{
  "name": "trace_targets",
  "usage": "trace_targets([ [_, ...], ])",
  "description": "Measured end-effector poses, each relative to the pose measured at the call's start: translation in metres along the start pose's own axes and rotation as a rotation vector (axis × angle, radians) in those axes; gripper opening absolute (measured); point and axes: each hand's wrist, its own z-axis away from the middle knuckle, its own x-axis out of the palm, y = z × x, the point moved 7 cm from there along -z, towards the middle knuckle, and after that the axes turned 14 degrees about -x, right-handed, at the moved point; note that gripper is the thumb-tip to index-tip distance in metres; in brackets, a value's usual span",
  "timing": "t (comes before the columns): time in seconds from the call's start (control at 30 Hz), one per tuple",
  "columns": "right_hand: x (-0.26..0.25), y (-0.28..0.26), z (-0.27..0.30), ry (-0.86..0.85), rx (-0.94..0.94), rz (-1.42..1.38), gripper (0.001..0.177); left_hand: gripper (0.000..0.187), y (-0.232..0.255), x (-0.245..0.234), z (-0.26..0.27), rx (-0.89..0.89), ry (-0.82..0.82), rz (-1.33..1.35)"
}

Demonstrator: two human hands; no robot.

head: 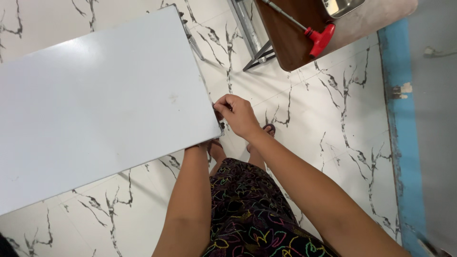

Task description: The person uses a red-handled screwdriver to tighten screws on a white metal shelf frame, then places a white shelf panel onto the frame and secures it with additional screws. The person handles screws, a metal frame, and a shelf panel.

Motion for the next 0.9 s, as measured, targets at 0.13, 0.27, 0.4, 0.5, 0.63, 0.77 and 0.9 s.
trace_targets([
  [0.13,-0.002,-0.007,0.006,0.052,-0.165,-0.016,0.009,0.041,0.000,-0.001,0.000,0.001,0.008,0.007],
  [0.27,-0.007,0.000,0.006,0.164,-0.149,-0.161,0.011,0.041,0.000,-0.001,0.000,-0.008,0.011,0.004],
  [0.4,0.004,0.016,0.007,0.027,0.134,-0.162,0.017,0.040,-0.002,-0.003,0.000,-0.016,0.010,0.004],
  [0.5,0.003,0.013,0.006,0.018,0.102,0.040,0.016,0.040,-0.002,-0.004,-0.001,-0.016,0.015,0.006],
  [0.63,0.003,0.017,0.005,0.086,-0.003,-0.148,0.019,0.040,-0.002,-0.001,-0.001,-0.018,0.010,0.007],
  [0.77,-0.004,0.028,0.003,0.167,0.023,-0.231,0.016,0.039,-0.003,0.000,0.001,-0.023,0.006,0.008],
  [0.9,0.005,0.025,0.008,0.036,0.130,-0.058,0.018,0.039,-0.002,0.001,0.000,-0.023,0.010,0.009],
])
